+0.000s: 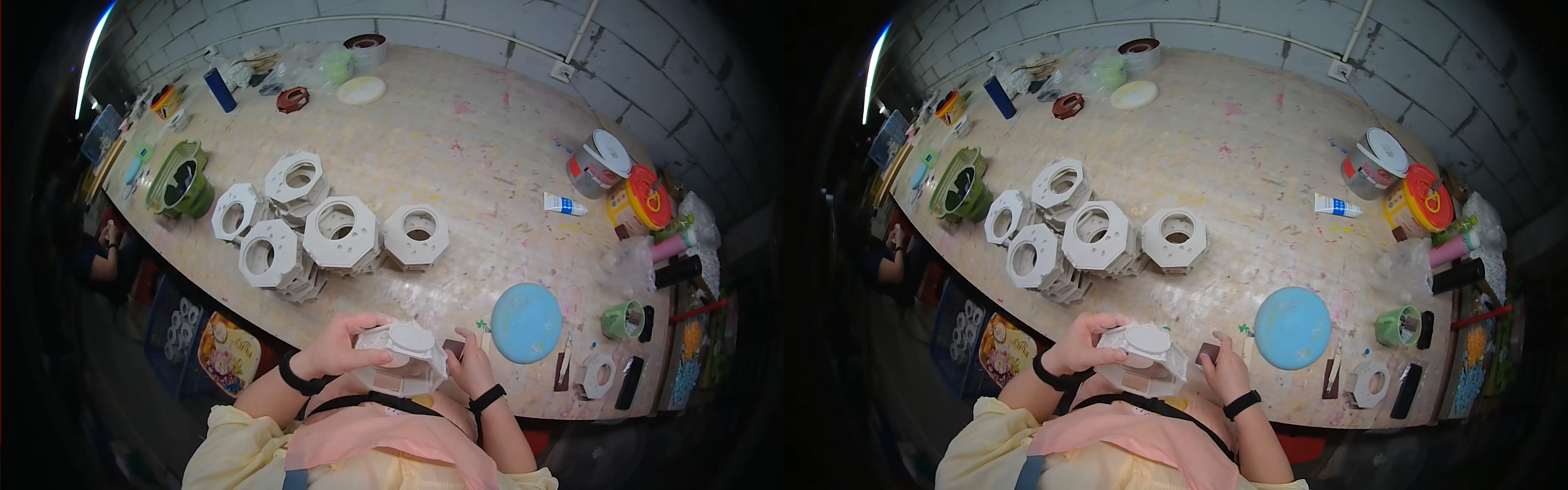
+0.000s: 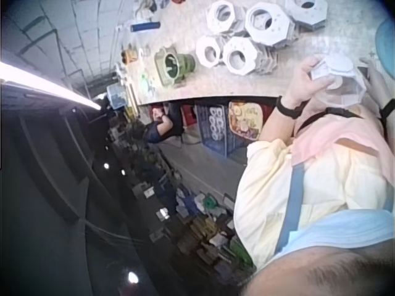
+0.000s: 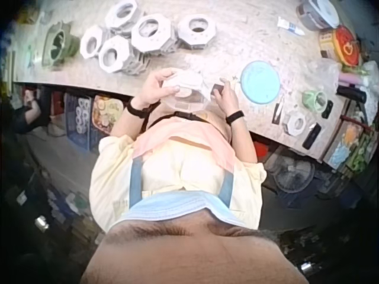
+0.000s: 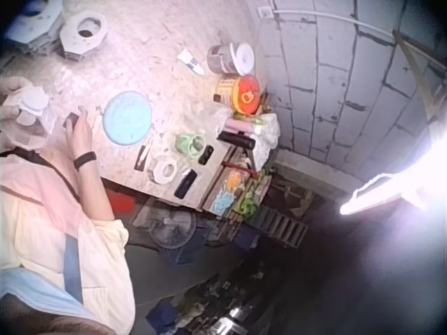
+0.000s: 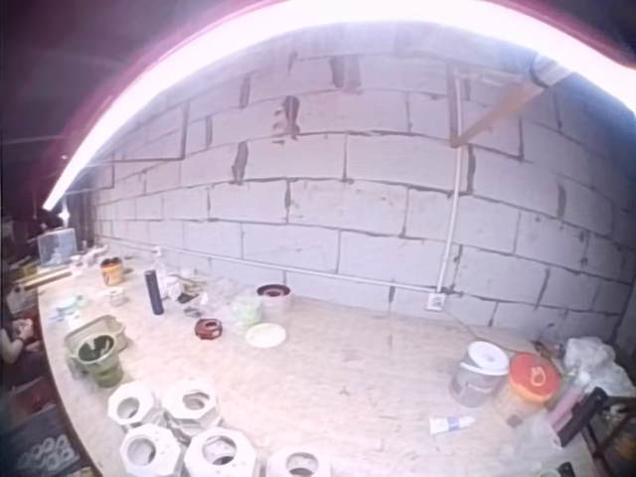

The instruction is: The recorder uses a sanding block to smooth the edges of white hexagonal plastic components and then carries them to a storage crate.

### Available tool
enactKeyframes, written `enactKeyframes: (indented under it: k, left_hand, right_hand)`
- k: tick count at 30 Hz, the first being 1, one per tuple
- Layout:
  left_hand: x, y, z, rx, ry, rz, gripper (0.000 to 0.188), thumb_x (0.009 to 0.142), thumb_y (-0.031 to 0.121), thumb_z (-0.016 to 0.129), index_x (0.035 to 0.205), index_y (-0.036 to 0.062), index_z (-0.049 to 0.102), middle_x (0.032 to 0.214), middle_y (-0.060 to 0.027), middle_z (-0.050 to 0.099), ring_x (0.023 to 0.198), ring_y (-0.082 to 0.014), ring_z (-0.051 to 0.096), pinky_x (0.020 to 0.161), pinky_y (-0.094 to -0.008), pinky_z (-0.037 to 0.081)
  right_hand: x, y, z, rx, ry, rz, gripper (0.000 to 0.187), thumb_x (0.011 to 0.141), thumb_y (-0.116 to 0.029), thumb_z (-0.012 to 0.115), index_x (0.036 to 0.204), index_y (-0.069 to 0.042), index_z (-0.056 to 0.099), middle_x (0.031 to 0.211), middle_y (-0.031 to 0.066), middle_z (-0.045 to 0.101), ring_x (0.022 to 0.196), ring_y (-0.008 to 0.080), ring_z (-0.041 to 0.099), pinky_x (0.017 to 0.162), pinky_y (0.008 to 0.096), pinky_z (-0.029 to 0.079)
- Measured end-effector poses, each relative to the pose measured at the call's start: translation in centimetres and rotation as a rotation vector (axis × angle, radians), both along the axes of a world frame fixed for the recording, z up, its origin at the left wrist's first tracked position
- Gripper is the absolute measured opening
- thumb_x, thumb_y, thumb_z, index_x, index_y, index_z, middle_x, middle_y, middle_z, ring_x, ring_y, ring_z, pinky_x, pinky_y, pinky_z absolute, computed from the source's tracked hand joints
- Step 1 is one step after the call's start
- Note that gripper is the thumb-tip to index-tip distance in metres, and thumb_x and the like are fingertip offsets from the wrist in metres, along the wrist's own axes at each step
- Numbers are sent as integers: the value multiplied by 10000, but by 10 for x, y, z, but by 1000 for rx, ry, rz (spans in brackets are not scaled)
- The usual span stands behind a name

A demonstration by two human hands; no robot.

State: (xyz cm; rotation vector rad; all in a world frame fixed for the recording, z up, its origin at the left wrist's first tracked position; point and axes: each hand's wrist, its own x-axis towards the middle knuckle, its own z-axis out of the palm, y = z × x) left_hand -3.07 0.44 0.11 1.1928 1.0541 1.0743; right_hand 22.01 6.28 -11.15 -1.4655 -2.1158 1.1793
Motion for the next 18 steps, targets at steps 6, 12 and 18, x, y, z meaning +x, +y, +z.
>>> enactKeyframes:
  k: [6, 12, 18]
  left_hand:
    - [-10, 5, 1, -354, -229, -30, 353, 747, 64, 679, 1051, 7, 509, 861, -53, 609, 723, -88, 568, 590, -193, 430]
    - [-25, 14, -4, -402, -307, -74, 285, 752, 46, 671, 1013, 19, 560, 797, -11, 603, 673, -38, 528, 558, -182, 393]
    - [-14, 10, 4, -262, -159, -212, 348, 696, 49, 727, 1009, 0, 582, 947, -25, 609, 887, -90, 549, 797, -246, 429]
  right_hand:
    - [2, -9, -33, 59, -69, 145, 219, 765, -205, 642, 925, -62, 600, 821, 121, 587, 804, 300, 580, 718, 390, 464]
    - [28, 2, -27, 364, -227, -147, 271, 733, -196, 671, 942, -59, 567, 869, 117, 553, 806, 299, 568, 711, 403, 463]
    - [52, 3, -40, 189, -518, -229, 278, 718, -179, 674, 932, -59, 544, 840, 120, 576, 783, 309, 575, 674, 425, 464]
